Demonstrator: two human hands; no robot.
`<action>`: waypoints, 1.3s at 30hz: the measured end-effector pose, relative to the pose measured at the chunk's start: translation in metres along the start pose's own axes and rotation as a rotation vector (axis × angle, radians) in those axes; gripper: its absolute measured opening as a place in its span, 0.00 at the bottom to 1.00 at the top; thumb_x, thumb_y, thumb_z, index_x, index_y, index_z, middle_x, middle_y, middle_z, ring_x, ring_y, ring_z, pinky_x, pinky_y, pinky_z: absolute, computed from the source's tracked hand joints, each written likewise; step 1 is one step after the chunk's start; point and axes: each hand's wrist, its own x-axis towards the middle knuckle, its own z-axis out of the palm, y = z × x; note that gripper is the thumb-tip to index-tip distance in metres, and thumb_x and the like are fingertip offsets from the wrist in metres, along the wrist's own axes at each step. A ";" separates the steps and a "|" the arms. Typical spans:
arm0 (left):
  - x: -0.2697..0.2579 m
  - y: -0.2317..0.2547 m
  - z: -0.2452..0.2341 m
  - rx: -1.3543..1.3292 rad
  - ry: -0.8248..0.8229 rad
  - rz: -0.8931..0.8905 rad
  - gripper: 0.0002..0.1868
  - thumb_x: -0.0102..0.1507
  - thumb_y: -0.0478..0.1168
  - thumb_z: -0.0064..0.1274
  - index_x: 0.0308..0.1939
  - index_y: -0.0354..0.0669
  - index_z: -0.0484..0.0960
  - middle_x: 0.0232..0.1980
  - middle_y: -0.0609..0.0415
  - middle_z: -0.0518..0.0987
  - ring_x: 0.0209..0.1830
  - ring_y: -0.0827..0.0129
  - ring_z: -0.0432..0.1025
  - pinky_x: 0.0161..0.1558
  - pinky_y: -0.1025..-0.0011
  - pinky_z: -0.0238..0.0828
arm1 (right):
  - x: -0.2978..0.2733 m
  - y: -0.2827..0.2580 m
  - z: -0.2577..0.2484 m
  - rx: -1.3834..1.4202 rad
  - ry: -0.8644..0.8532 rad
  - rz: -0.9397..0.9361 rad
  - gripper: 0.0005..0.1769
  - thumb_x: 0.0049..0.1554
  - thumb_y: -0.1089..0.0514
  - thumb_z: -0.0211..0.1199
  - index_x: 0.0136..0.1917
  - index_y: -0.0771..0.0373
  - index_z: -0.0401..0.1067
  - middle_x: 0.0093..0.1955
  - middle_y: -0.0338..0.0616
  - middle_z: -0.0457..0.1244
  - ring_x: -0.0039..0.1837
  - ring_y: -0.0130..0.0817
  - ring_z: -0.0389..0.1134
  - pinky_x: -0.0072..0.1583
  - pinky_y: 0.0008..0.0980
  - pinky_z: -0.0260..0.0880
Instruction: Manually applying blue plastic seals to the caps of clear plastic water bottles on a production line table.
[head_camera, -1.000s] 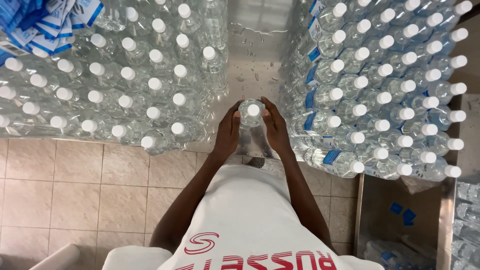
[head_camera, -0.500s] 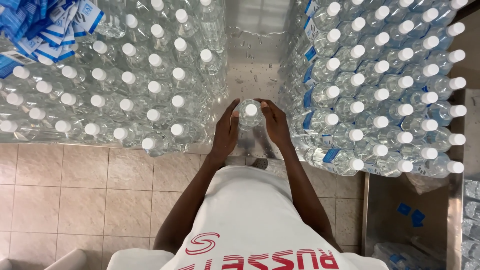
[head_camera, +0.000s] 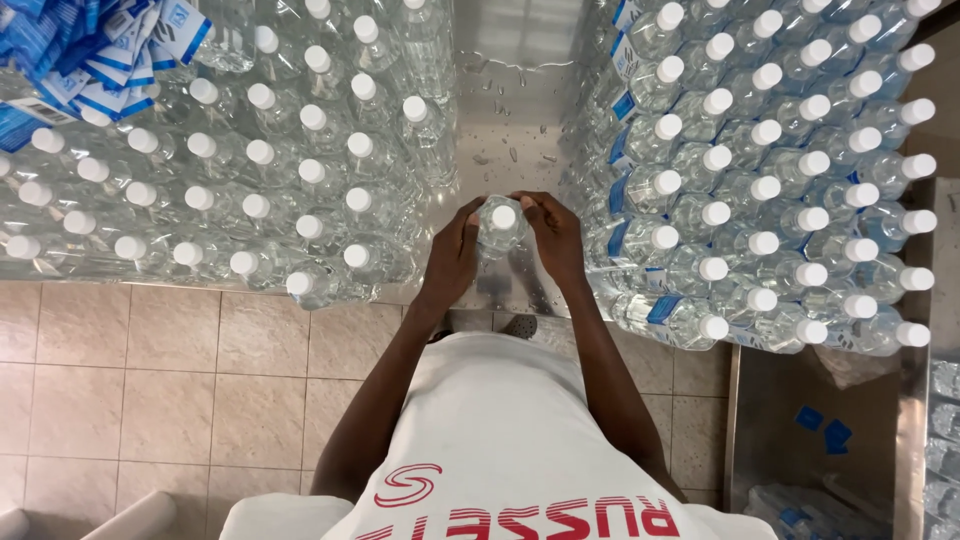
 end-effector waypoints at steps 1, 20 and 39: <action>0.001 0.002 -0.001 0.005 -0.011 -0.005 0.27 0.83 0.47 0.29 0.79 0.37 0.71 0.73 0.32 0.76 0.76 0.37 0.69 0.75 0.39 0.64 | 0.001 0.006 -0.001 -0.011 -0.001 0.004 0.17 0.77 0.49 0.54 0.67 0.54 0.81 0.48 0.44 0.71 0.57 0.29 0.68 0.61 0.44 0.70; 0.018 0.003 -0.002 -0.075 -0.078 0.057 0.25 0.82 0.45 0.31 0.77 0.41 0.74 0.74 0.36 0.76 0.78 0.40 0.67 0.78 0.41 0.58 | -0.005 0.019 0.013 0.095 0.148 -0.161 0.13 0.76 0.59 0.55 0.68 0.65 0.76 0.62 0.53 0.73 0.70 0.40 0.72 0.71 0.49 0.72; 0.017 0.018 -0.003 0.021 -0.086 0.068 0.29 0.82 0.51 0.25 0.74 0.37 0.72 0.66 0.28 0.80 0.70 0.31 0.72 0.71 0.34 0.66 | -0.010 0.017 0.011 0.021 0.136 -0.074 0.22 0.79 0.46 0.47 0.69 0.60 0.76 0.63 0.52 0.73 0.69 0.43 0.72 0.69 0.49 0.74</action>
